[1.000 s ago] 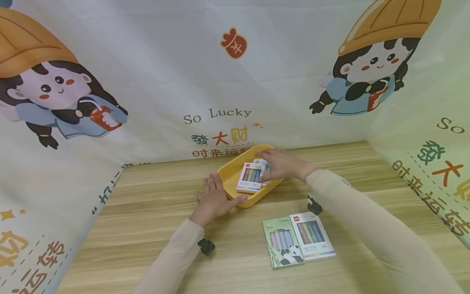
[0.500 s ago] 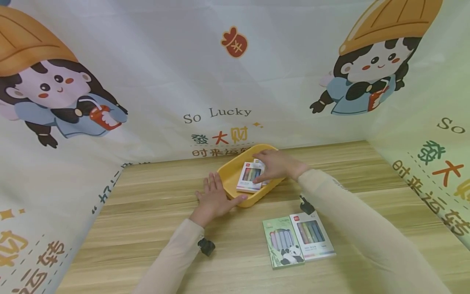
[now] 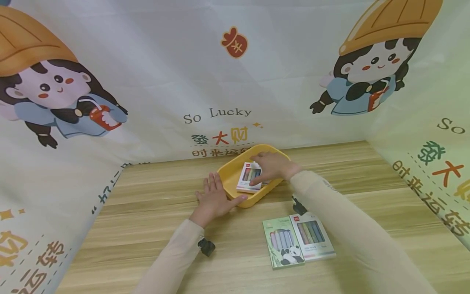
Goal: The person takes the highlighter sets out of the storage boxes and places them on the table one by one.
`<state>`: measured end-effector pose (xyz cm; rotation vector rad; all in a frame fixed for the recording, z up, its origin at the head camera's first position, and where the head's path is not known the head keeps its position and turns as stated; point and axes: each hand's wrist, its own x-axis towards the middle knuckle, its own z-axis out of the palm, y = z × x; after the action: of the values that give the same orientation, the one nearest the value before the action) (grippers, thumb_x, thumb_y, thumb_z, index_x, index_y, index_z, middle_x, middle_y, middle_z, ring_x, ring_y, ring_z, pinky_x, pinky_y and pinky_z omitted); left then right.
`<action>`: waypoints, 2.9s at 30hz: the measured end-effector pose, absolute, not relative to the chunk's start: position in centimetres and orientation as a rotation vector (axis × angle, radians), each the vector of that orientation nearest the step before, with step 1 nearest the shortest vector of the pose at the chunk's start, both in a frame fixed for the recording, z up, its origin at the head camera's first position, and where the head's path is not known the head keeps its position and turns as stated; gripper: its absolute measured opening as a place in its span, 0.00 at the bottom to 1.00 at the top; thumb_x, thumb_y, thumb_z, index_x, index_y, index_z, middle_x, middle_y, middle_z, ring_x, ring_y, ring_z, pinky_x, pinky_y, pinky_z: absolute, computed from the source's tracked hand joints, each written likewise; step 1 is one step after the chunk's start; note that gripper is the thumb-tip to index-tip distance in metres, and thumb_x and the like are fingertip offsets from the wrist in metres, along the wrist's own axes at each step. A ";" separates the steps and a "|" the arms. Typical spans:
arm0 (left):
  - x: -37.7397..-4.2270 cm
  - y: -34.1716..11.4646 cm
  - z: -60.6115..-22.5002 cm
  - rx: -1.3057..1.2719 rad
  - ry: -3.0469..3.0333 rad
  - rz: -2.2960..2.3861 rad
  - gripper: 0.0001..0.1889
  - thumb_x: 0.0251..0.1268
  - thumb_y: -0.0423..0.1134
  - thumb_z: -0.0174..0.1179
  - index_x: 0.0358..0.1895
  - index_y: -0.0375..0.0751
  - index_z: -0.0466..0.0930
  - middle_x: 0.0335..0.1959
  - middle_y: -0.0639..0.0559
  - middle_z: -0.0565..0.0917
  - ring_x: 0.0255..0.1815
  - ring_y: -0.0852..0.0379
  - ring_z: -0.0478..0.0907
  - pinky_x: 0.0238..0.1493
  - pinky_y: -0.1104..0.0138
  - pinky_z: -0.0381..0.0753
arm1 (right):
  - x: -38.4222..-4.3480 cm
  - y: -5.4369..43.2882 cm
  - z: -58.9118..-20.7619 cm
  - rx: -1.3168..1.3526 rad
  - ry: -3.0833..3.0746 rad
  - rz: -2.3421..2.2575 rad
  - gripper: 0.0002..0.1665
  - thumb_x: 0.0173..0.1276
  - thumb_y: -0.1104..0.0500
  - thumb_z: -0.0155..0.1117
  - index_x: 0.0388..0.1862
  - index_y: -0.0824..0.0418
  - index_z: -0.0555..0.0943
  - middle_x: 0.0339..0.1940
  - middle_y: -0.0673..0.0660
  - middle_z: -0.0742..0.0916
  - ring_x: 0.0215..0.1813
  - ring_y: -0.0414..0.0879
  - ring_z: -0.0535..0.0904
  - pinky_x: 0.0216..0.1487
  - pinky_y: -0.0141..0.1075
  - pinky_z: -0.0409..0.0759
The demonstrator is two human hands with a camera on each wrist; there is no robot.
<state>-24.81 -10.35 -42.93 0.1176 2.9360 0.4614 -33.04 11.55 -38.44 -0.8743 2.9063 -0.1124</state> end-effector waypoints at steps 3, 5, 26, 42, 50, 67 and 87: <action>-24.9 -10.3 -43.0 0.117 2.936 0.464 0.69 0.53 0.83 0.46 0.78 0.32 0.25 0.81 0.34 0.29 0.82 0.32 0.30 0.71 0.26 0.40 | -33.1 11.3 -38.7 -0.856 2.906 -0.112 0.59 0.54 0.26 0.67 0.77 0.57 0.63 0.75 0.62 0.72 0.74 0.60 0.69 0.75 0.52 0.66; -24.9 -10.3 -43.0 0.116 2.936 0.467 0.69 0.53 0.83 0.47 0.78 0.32 0.25 0.81 0.35 0.28 0.82 0.32 0.30 0.71 0.26 0.40 | -33.1 11.1 -38.8 -0.842 2.902 -0.114 0.60 0.54 0.26 0.67 0.77 0.57 0.63 0.75 0.63 0.72 0.75 0.60 0.68 0.76 0.53 0.65; -24.7 -10.3 -42.8 0.126 2.933 0.490 0.68 0.54 0.82 0.47 0.78 0.32 0.26 0.81 0.34 0.29 0.82 0.32 0.29 0.72 0.27 0.39 | -33.0 9.3 -39.5 -0.688 2.852 -0.112 0.65 0.50 0.26 0.70 0.79 0.56 0.58 0.76 0.63 0.70 0.75 0.61 0.66 0.76 0.57 0.61; -24.9 -10.4 -43.4 0.120 2.938 0.482 0.69 0.53 0.84 0.45 0.78 0.32 0.26 0.81 0.35 0.29 0.82 0.33 0.29 0.72 0.27 0.39 | -32.9 8.7 -39.9 -0.702 2.840 -0.051 0.66 0.50 0.25 0.70 0.78 0.59 0.58 0.76 0.65 0.70 0.76 0.63 0.65 0.76 0.59 0.62; -24.9 -10.4 -43.4 0.122 2.940 0.496 0.69 0.52 0.84 0.46 0.78 0.32 0.26 0.81 0.34 0.30 0.82 0.33 0.30 0.71 0.27 0.40 | -32.8 8.6 -40.1 -0.705 2.850 -0.031 0.65 0.51 0.25 0.69 0.78 0.59 0.59 0.75 0.65 0.71 0.76 0.62 0.66 0.75 0.58 0.63; -24.9 -10.3 -43.2 0.109 2.946 0.492 0.68 0.54 0.82 0.48 0.79 0.32 0.27 0.81 0.34 0.30 0.82 0.33 0.30 0.71 0.27 0.42 | -32.8 8.3 -40.2 -0.732 2.843 -0.031 0.64 0.52 0.27 0.70 0.78 0.60 0.59 0.74 0.65 0.72 0.74 0.61 0.69 0.75 0.54 0.65; -24.7 -10.0 -42.9 0.107 2.950 0.478 0.68 0.54 0.82 0.48 0.79 0.32 0.27 0.81 0.34 0.31 0.82 0.33 0.31 0.72 0.27 0.42 | -33.3 8.6 -40.5 -0.745 2.892 -0.015 0.63 0.49 0.26 0.70 0.75 0.61 0.64 0.70 0.64 0.76 0.69 0.59 0.72 0.72 0.54 0.69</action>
<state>-24.73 -10.05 -42.94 0.1073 2.9505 0.4778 -33.27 8.56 -40.47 -0.7448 2.8916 -0.0153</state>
